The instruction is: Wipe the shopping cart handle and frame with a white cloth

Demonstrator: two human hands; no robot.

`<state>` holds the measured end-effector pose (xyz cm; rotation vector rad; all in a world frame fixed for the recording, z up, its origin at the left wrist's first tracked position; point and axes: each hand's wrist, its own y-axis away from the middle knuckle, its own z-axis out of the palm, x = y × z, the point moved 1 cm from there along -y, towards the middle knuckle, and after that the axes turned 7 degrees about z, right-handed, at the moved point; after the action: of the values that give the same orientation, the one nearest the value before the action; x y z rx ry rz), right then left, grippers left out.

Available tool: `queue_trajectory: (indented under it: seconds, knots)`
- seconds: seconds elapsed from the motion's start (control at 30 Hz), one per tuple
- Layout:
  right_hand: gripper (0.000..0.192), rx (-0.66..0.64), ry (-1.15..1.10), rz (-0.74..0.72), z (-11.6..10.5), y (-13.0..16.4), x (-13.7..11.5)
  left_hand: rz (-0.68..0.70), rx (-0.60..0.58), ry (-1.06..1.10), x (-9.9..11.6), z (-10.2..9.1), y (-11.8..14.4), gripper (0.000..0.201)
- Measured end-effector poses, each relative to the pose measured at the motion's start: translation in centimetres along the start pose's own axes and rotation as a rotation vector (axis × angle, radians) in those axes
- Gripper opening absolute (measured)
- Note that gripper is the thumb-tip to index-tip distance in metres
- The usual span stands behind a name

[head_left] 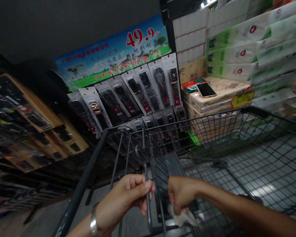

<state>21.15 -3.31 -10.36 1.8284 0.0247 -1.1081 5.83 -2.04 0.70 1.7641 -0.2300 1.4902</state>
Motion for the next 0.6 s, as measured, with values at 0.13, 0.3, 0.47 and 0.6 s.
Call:
queue_trajectory:
  seconds: [0.13,0.3,0.47,0.6]
  knots:
    - [0.011,-0.012,-0.255,-0.072,-0.7,1.1,-1.3,0.006,0.012,-0.009,0.0,0.0,0.1,0.038]
    - [0.011,0.002,-0.397,-0.278,-1.3,2.3,-2.1,-0.012,0.003,-0.014,-0.1,-0.1,-0.1,0.04]
    - [0.01,0.162,-0.702,-0.515,-3.5,4.2,-2.9,-0.008,-0.011,-0.011,0.0,0.0,0.0,0.04]
    - [0.013,0.484,-0.875,-0.725,-5.9,4.6,-3.0,0.002,0.038,-0.02,0.4,0.3,0.3,0.037]
